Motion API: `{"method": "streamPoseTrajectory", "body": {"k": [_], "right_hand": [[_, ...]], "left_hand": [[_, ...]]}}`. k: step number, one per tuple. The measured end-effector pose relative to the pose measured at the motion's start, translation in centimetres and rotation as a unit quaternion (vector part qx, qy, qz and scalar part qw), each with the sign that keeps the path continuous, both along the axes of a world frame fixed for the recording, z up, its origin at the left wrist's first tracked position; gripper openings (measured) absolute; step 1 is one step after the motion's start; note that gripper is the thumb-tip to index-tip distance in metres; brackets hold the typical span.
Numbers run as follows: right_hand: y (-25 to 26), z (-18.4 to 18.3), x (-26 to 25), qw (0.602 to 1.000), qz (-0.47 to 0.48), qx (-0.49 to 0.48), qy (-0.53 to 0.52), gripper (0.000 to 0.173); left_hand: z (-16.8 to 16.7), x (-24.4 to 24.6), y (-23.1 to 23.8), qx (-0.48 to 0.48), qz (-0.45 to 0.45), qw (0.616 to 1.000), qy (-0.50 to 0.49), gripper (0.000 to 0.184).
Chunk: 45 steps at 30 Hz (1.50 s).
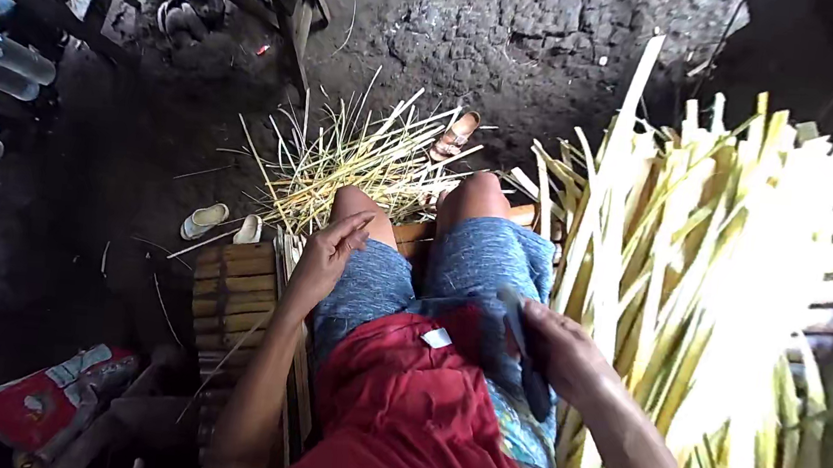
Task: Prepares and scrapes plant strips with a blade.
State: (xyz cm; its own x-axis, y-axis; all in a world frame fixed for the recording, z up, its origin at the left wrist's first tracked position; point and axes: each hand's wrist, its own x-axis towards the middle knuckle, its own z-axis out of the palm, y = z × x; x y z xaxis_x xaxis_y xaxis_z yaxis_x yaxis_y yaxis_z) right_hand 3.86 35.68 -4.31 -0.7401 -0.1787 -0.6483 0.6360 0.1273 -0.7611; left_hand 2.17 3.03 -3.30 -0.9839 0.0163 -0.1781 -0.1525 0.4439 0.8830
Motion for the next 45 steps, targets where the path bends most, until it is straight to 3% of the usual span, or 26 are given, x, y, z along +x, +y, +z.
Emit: {"method": "streamPoseTrajectory", "body": {"k": [2, 4, 8, 10, 12, 17, 23, 31, 40, 45], "right_hand": [[-0.7, -0.3, -0.1, 0.989, -0.032, -0.127, -0.069, 0.042], [-1.9, 0.0, 0.2, 0.986, 0.007, -0.134, -0.094, 0.031], [-3.0, 1.0, -0.6, 0.979, 0.047, -0.144, -0.136, 0.037], [-3.0, 1.6, -0.9, 0.979, 0.104, -0.138, -0.11, 0.041], [-3.0, 3.0, -1.2, 0.973, 0.18, -0.132, -0.054, 0.032], [-3.0, 7.1, -2.6, 0.927, 0.248, -0.27, 0.082, 0.022], [-2.8, 9.3, -3.6, 0.898, 0.309, -0.265, 0.169, 0.024], [-2.0, 9.9, -4.2, 0.893, 0.33, -0.232, 0.2, 0.021], [-1.7, 10.4, -4.6, 0.896, 0.34, -0.218, 0.186, 0.015], [-1.9, 10.2, -4.3, 0.888, 0.333, -0.272, 0.165, 0.011]], "left_hand": [[2.9, 1.0, 0.9, 0.089, -0.019, 0.995, -0.039, 0.033], [5.1, 1.5, 1.6, 0.128, -0.037, 0.989, -0.067, 0.031], [7.8, 2.1, 2.0, 0.133, -0.089, 0.984, -0.077, 0.021], [9.0, 2.3, 2.2, 0.113, -0.115, 0.983, -0.085, 0.017], [10.0, 2.2, 2.4, 0.097, -0.142, 0.981, -0.087, 0.016], [12.0, 1.6, 3.1, 0.084, -0.183, 0.974, -0.101, 0.013], [13.5, 0.9, 3.8, 0.06, -0.204, 0.972, -0.102, 0.012], [14.1, 0.4, 4.5, 0.028, -0.217, 0.971, -0.1, 0.011], [14.0, 0.0, 5.0, 0.017, -0.233, 0.969, -0.074, 0.014], [14.2, 0.1, 5.3, 0.052, -0.229, 0.971, -0.054, 0.012]]}}
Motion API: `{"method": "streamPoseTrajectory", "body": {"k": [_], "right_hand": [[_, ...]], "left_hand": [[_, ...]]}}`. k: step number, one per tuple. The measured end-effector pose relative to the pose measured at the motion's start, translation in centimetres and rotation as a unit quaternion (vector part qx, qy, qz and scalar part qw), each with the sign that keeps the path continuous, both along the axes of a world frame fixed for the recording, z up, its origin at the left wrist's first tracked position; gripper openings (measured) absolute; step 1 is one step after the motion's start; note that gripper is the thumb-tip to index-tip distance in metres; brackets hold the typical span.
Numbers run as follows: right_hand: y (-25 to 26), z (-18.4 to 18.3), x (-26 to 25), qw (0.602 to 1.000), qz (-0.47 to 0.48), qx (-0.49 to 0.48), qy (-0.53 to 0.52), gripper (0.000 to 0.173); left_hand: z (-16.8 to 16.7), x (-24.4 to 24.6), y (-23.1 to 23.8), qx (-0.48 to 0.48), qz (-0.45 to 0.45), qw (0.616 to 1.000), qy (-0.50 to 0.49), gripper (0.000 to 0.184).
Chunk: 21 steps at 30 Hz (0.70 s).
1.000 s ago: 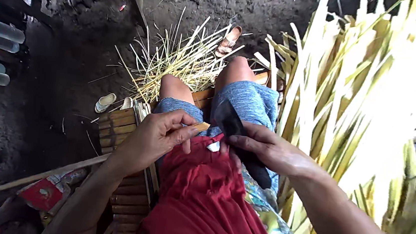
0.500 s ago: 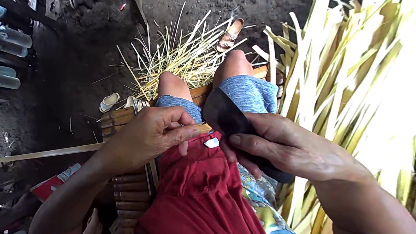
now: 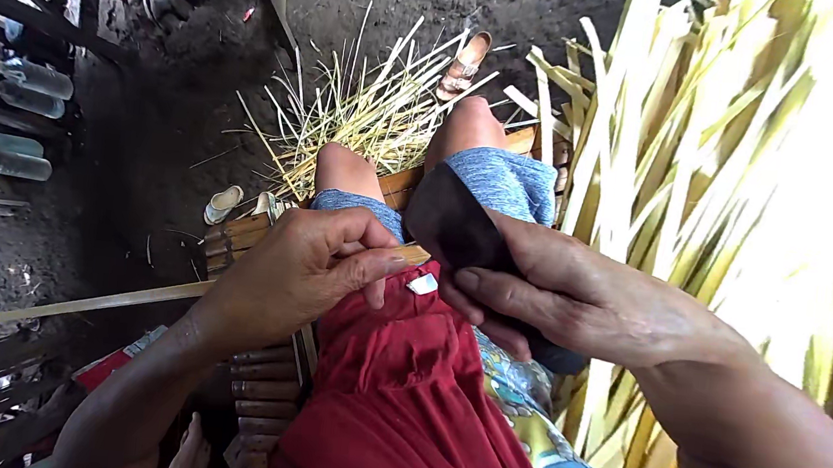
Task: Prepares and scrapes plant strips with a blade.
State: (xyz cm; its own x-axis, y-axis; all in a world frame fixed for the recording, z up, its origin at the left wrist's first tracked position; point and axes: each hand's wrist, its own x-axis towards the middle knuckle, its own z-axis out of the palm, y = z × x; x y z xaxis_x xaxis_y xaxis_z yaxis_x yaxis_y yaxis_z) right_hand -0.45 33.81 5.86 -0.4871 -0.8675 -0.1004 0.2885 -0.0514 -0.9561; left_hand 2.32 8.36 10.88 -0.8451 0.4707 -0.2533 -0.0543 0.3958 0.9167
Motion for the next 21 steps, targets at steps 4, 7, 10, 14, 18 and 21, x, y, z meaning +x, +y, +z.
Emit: {"method": "streamPoseTrajectory", "body": {"k": [4, 7, 10, 14, 18, 21], "right_hand": [[-0.7, -0.2, 0.9, 0.999, -0.029, -0.043, 0.0, 0.004], [-1.8, -0.7, 1.9, 0.997, -0.061, -0.055, 0.011, 0.006], [-2.9, -1.4, 2.5, 0.988, -0.116, -0.033, 0.098, 0.016], [-3.0, -3.5, 0.6, 0.982, -0.13, -0.017, 0.135, 0.021], [-2.4, -4.4, -0.4, 0.972, -0.219, -0.013, 0.091, 0.015], [-3.0, -4.5, -0.4, 0.954, -0.261, -0.016, 0.146, 0.017]], "left_hand": [[0.2, 0.4, 0.6, 0.014, -0.002, 1.0, 0.018, 0.012], [0.3, 0.9, 1.1, -0.031, -0.005, 0.998, 0.046, 0.013], [0.2, 1.2, 1.5, -0.081, 0.031, 0.993, 0.077, 0.012], [-0.1, 1.8, 2.2, -0.121, 0.061, 0.989, 0.067, 0.009], [-1.7, 1.8, 1.3, 0.016, 0.015, 1.0, -0.02, 0.048], [-6.8, 0.7, 3.7, 0.182, 0.234, 0.953, 0.069, 0.051]]}}
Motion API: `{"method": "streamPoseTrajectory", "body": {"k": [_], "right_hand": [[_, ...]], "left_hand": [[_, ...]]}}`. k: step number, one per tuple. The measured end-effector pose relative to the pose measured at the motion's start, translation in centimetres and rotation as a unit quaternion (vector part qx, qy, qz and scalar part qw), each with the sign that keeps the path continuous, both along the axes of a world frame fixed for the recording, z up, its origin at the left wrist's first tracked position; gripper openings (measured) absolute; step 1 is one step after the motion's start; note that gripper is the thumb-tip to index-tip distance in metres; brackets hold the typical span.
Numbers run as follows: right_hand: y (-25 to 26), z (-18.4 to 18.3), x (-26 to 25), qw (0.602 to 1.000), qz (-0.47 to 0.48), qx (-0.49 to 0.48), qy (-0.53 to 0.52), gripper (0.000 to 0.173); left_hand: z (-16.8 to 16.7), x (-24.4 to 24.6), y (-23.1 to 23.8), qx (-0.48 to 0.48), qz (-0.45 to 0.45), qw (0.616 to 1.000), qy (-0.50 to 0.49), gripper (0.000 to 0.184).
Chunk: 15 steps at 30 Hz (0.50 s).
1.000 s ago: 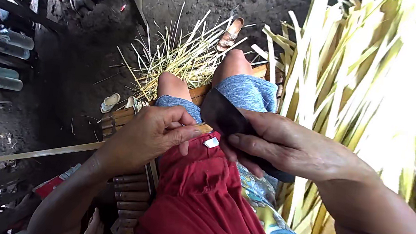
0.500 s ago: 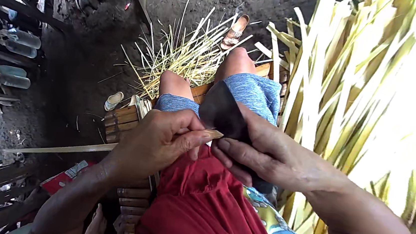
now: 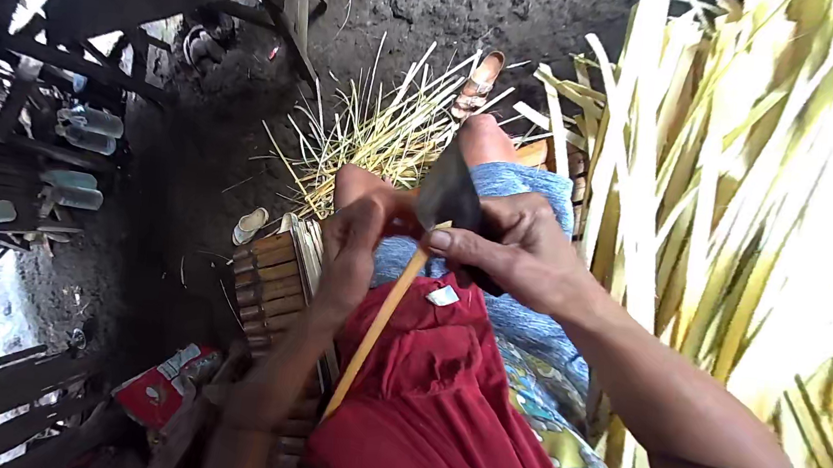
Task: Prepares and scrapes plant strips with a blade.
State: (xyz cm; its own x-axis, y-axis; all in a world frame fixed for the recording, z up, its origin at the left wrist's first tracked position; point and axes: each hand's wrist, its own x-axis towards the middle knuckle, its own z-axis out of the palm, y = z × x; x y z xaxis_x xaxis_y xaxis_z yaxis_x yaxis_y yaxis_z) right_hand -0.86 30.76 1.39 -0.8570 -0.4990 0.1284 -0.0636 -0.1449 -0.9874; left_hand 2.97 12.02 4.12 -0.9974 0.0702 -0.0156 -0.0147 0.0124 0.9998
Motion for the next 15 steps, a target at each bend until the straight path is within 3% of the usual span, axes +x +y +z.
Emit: {"method": "streamPoseTrajectory", "body": {"k": [2, 4, 7, 8, 10, 13, 15], "right_hand": [[-1.0, -0.6, -0.2, 0.984, -0.081, 0.085, 0.131, 0.027], [-1.1, -1.1, 0.0, 0.968, -0.102, 0.13, 0.187, 0.033], [-0.2, -0.5, 0.9, 0.989, -0.035, 0.061, 0.128, 0.03], [0.1, -0.1, 1.3, 0.994, -0.005, 0.025, 0.108, 0.029], [0.3, 0.2, 1.9, 0.995, 0.024, -0.012, 0.094, 0.027], [0.2, -0.5, 1.0, 0.995, -0.047, 0.025, 0.079, 0.025], [0.1, -0.3, 0.4, 0.99, -0.067, 0.071, 0.1, 0.026]], "left_hand": [[-2.1, -2.4, 2.9, 0.213, 0.076, 0.974, -0.02, 0.052], [-2.3, -3.8, 4.8, 0.399, 0.066, 0.914, -0.046, 0.061], [-2.5, -4.0, 4.9, 0.502, 0.023, 0.863, -0.049, 0.063], [-2.8, -4.4, 4.3, 0.507, 0.033, 0.86, -0.035, 0.066], [-2.7, -4.8, 3.0, 0.448, 0.063, 0.891, -0.038, 0.068], [-1.0, -3.5, 1.6, 0.279, -0.065, 0.946, -0.152, 0.057], [0.0, -1.9, 2.3, 0.263, -0.026, 0.942, -0.208, 0.045]]}}
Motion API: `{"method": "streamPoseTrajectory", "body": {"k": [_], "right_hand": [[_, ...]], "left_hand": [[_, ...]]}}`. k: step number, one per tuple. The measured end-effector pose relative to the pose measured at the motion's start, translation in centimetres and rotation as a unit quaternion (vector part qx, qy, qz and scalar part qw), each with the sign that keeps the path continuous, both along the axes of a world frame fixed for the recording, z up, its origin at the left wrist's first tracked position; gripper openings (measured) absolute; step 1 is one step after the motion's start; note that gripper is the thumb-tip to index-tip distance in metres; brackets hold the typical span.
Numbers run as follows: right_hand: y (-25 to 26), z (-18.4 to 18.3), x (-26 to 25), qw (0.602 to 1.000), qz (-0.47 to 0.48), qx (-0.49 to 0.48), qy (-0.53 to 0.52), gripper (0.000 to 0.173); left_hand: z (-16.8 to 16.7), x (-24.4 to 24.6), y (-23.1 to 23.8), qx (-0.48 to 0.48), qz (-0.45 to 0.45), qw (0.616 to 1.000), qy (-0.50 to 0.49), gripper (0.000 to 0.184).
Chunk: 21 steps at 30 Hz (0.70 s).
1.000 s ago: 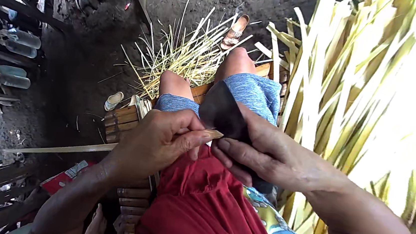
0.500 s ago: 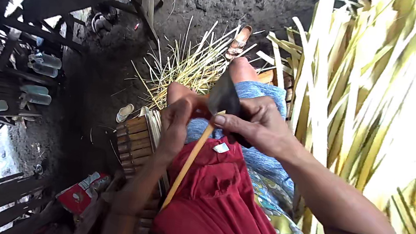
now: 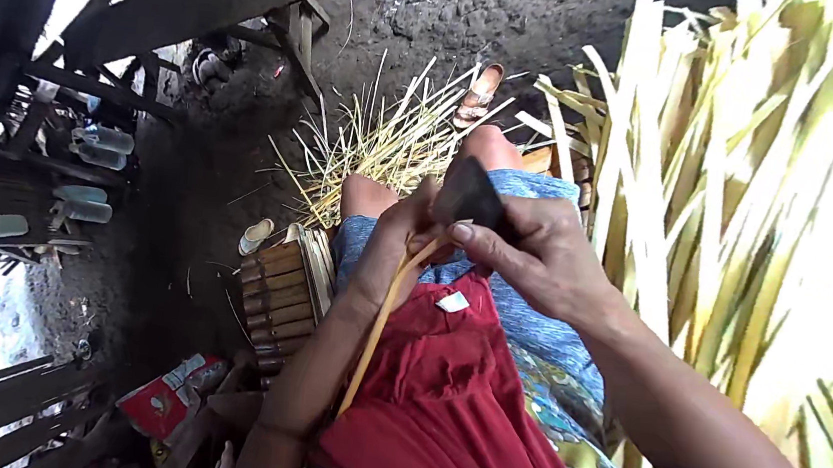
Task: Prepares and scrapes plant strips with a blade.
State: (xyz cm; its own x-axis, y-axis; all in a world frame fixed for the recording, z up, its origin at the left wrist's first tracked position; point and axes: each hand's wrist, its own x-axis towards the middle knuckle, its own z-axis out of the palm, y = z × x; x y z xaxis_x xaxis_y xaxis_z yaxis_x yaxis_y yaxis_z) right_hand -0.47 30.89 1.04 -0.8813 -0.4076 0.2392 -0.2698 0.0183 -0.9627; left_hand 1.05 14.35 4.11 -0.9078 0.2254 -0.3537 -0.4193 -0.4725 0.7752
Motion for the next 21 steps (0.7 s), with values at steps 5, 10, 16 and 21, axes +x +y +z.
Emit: {"method": "streamPoseTrajectory", "body": {"k": [5, 10, 16, 21], "right_hand": [[-2.2, 0.6, 2.0, 0.994, 0.077, 0.072, 0.027, 0.044], [-3.2, -0.1, 4.1, 0.987, 0.073, 0.124, 0.068, 0.053], [-5.4, -1.5, 7.2, 0.966, 0.065, 0.111, 0.223, 0.052], [-3.5, -1.6, 1.7, 0.957, -0.121, 0.116, 0.235, 0.041]], "left_hand": [[-1.7, 2.0, 0.4, 0.237, 0.133, 0.961, 0.053, 0.056], [-1.4, 1.7, 0.1, 0.171, 0.251, 0.952, -0.035, 0.062], [-3.0, -1.4, -2.1, 0.123, 0.149, 0.981, -0.015, 0.055], [-2.6, -0.7, -0.8, 0.221, -0.025, 0.974, 0.039, 0.041]]}}
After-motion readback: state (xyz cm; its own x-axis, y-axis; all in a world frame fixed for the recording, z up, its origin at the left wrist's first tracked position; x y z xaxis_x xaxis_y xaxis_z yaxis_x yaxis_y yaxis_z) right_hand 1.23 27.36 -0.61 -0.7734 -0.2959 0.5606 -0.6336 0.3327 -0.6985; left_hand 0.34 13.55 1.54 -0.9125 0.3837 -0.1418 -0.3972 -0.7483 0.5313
